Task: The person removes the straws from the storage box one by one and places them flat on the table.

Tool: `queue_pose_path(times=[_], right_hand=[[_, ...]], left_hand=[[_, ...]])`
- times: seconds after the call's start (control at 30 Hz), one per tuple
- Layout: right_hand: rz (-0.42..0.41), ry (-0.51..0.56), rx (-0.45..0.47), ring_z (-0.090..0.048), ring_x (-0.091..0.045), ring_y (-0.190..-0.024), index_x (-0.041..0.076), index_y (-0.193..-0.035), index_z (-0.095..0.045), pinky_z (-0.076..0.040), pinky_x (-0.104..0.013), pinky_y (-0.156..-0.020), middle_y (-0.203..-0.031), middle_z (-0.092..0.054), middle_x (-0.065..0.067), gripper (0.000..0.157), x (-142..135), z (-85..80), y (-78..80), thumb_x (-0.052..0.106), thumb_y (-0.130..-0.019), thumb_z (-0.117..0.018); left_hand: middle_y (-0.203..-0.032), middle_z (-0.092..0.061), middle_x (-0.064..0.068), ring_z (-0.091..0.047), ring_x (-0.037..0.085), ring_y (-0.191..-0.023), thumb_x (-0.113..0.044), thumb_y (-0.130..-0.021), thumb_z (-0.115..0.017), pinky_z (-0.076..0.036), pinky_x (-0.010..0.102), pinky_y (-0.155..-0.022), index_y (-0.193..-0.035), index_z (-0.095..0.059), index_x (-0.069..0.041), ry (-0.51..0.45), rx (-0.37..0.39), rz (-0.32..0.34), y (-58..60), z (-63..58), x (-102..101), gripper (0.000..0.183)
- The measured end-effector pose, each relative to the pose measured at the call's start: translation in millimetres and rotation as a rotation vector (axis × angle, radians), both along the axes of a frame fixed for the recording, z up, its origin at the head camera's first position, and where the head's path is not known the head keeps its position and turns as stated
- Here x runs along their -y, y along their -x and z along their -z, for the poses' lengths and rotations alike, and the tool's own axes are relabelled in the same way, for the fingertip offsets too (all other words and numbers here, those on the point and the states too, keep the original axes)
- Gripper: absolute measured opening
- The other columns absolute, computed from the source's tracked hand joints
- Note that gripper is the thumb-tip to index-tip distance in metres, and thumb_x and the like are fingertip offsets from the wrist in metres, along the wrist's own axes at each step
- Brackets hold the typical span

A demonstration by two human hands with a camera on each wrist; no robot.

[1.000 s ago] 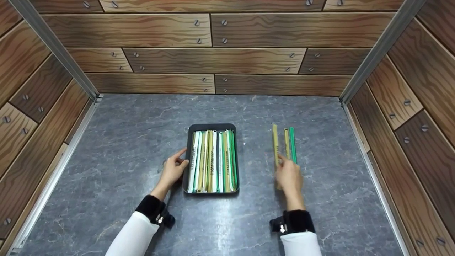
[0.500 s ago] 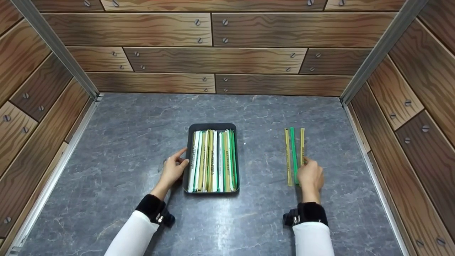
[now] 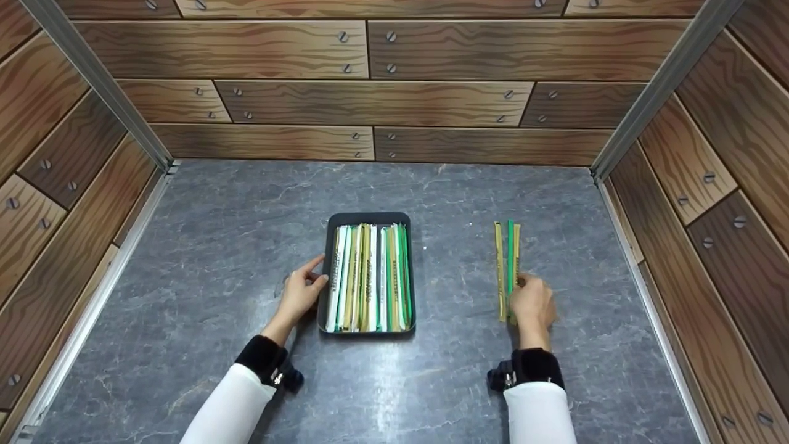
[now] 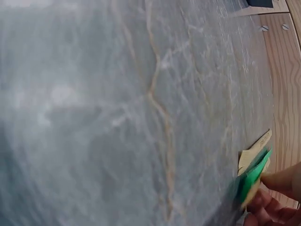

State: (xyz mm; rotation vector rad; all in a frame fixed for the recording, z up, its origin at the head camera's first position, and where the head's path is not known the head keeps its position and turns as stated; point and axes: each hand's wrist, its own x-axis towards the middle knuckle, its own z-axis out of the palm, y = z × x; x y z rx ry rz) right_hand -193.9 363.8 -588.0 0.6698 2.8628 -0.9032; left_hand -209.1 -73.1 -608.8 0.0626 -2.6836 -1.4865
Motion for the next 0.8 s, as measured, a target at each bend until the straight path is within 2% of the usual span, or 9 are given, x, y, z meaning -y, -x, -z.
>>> queue_pose_path(times=[0.13, 0.23, 0.33, 0.4, 0.53, 0.67, 0.8], right_hand=[[0.05, -0.037, -0.086, -0.065, -0.035, -0.083, -0.001, -0.134, -0.058, -0.051, -0.045, -0.064, -0.113, -0.066, -0.023, 0.041, 15, -6.2, -0.5, 0.022, -0.101, -0.049], [0.028, -0.077, -0.21, -0.065, -0.036, -0.085, 0.001, -0.128, -0.063, -0.051, -0.047, -0.065, -0.107, -0.067, -0.022, 0.037, 37, -12.4, -0.5, 0.021, -0.099, -0.051], [-0.074, -0.087, -0.336, -0.065, -0.038, -0.09, 0.0, -0.121, -0.067, -0.051, -0.05, -0.071, -0.104, -0.068, -0.023, 0.031, 64, -16.6, -0.6, 0.016, -0.096, -0.056], [-0.175, -0.084, -0.404, -0.066, -0.037, -0.089, -0.002, -0.116, -0.068, -0.051, -0.051, -0.073, -0.102, -0.068, -0.023, 0.028, 85, -17.5, -0.8, 0.012, -0.095, -0.059], [-0.357, -0.032, -0.496, -0.067, -0.034, -0.08, -0.005, -0.11, -0.07, -0.054, -0.047, -0.07, -0.095, -0.068, -0.022, 0.023, 127, -18.4, -2.9, 0.005, -0.09, -0.065], [-0.478, 0.032, -0.479, -0.067, -0.031, -0.079, -0.006, -0.109, -0.069, -0.056, -0.044, -0.07, -0.096, -0.069, -0.021, 0.024, 164, -20.1, -7.6, 0.002, -0.086, -0.069], [-0.549, 0.025, -0.38, -0.066, -0.035, -0.092, -0.006, -0.114, -0.068, -0.054, -0.046, -0.081, -0.106, -0.068, -0.024, 0.029, 189, -20.9, -11.7, 0.005, -0.088, -0.069]], left_hand=[[-0.069, -0.06, 0.0, -0.051, 0.012, -0.059, -0.009, -0.09, -0.065, -0.045, 0.033, -0.057, -0.138, -0.058, -0.011, -0.006, 0.007, 0.0, -0.2, -0.5, 0, 0.049], [-0.071, -0.061, 0.0, -0.052, 0.012, -0.06, -0.009, -0.09, -0.065, -0.046, 0.033, -0.059, -0.138, -0.058, -0.011, -0.006, 0.006, -0.001, -0.3, -0.3, 0, 0.049], [-0.072, -0.062, 0.0, -0.053, 0.013, -0.061, -0.01, -0.09, -0.065, -0.047, 0.034, -0.06, -0.138, -0.058, -0.011, -0.006, 0.003, -0.001, -0.2, 0.2, 0, 0.049], [-0.072, -0.062, 0.0, -0.053, 0.013, -0.062, -0.01, -0.09, -0.065, -0.046, 0.034, -0.06, -0.138, -0.058, -0.011, -0.004, 0.003, -0.002, -0.1, 0.5, -1, 0.049], [-0.073, -0.063, 0.0, -0.054, 0.013, -0.062, -0.011, -0.091, -0.064, -0.046, 0.034, -0.06, -0.138, -0.058, -0.012, 0.0, 0.009, 0.0, 0.1, 0.8, -1, 0.048], [-0.074, -0.064, 0.0, -0.055, 0.012, -0.062, -0.011, -0.091, -0.064, -0.047, 0.034, -0.06, -0.139, -0.058, -0.012, 0.01, 0.013, -0.003, 0.1, 1.3, -1, 0.048], [-0.072, -0.064, 0.0, -0.053, 0.012, -0.06, -0.012, -0.091, -0.064, -0.046, 0.034, -0.058, -0.138, -0.058, -0.012, 0.011, 0.006, -0.006, -0.4, 0.4, -1, 0.048]])
